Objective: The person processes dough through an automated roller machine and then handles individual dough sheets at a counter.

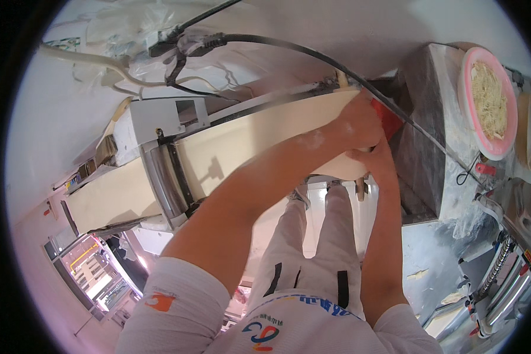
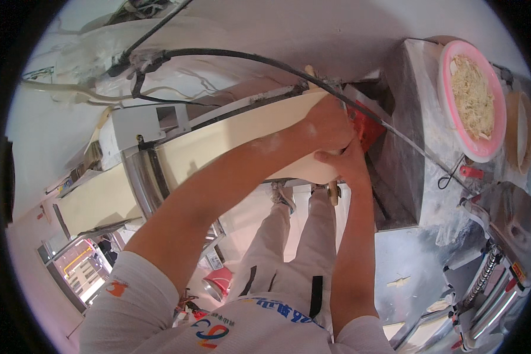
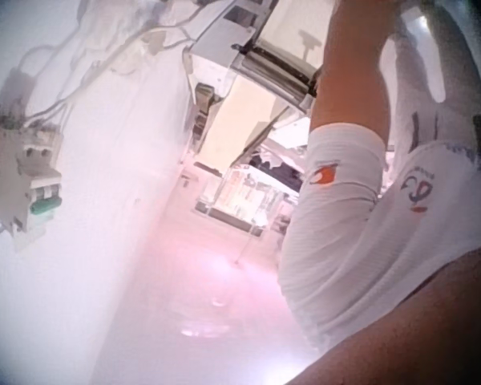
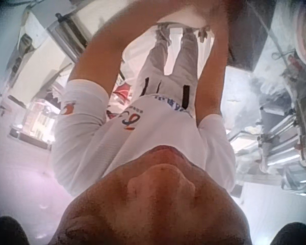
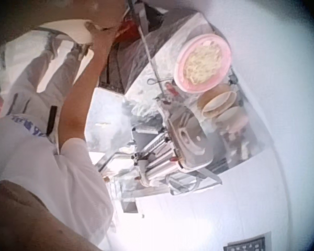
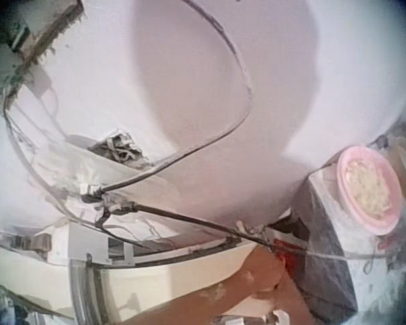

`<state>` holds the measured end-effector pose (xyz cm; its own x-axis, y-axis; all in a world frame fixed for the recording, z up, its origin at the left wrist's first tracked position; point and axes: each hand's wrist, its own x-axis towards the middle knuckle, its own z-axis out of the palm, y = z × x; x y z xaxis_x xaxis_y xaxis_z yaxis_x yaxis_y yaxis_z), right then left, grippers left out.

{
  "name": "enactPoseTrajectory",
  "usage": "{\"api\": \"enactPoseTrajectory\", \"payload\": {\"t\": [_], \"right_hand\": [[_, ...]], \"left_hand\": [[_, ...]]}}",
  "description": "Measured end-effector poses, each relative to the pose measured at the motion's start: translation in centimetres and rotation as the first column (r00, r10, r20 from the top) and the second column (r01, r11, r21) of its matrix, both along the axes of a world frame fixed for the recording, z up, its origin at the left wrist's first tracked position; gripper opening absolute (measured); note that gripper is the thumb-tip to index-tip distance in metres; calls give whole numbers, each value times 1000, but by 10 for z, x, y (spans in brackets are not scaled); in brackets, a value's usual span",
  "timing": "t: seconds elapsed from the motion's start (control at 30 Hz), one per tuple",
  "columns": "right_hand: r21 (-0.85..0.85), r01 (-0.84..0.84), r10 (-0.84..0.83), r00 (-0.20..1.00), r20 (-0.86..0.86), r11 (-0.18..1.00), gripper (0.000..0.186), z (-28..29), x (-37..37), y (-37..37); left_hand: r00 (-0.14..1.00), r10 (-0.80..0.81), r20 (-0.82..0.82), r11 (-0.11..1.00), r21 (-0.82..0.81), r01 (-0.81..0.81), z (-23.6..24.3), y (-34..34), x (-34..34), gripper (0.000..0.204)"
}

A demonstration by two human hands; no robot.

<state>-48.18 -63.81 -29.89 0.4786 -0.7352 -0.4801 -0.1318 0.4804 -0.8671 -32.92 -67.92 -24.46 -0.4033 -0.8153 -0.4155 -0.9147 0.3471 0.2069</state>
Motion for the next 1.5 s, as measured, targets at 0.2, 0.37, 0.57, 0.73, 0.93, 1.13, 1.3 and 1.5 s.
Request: {"api": "enactPoseTrajectory", "payload": {"t": [0.2, 0.37, 0.57, 0.73, 0.93, 1.13, 1.3, 1.5], "right_hand": [[485, -1, -248, 858, 449, 874, 76, -113, -28, 0], [682, -197, -428, 650, 629, 704, 63, -134, -15, 10], [716, 170, -566, 742, 359, 677, 59, -118, -21, 2], [115, 428, -440, 892, 109, 896, 55, -20, -22, 41], [-627, -257, -160, 833, -529, 735, 62, 6, 37, 53], [-377, -378, -69, 623, -779, 846, 59, -1, 5, 7], [-477, -685, -343, 335, -878, 551, 70, 17, 89, 21], [-141, -185, 64, 796, -601, 973, 81, 9, 35, -27]], "left_hand": [[960, 14, -280, 921, -371, -122, -15, 6, 0, 25], [870, -170, -463, 806, -574, -148, -42, 51, 37, 30], [971, -166, -174, 946, -306, 107, -30, 25, 22, 35], [992, 13, -123, 999, -43, -18, -41, -1, -18, 33], [260, 373, -890, 689, 78, -721, -65, -30, -26, 30], [-98, 573, -813, 470, 425, -774, 25, 151, 9, 26], [-94, 913, -398, 218, 668, -712, 43, 349, -27, 22], [-488, 862, -138, -181, 815, -551, 121, 485, -19, 26]]}}
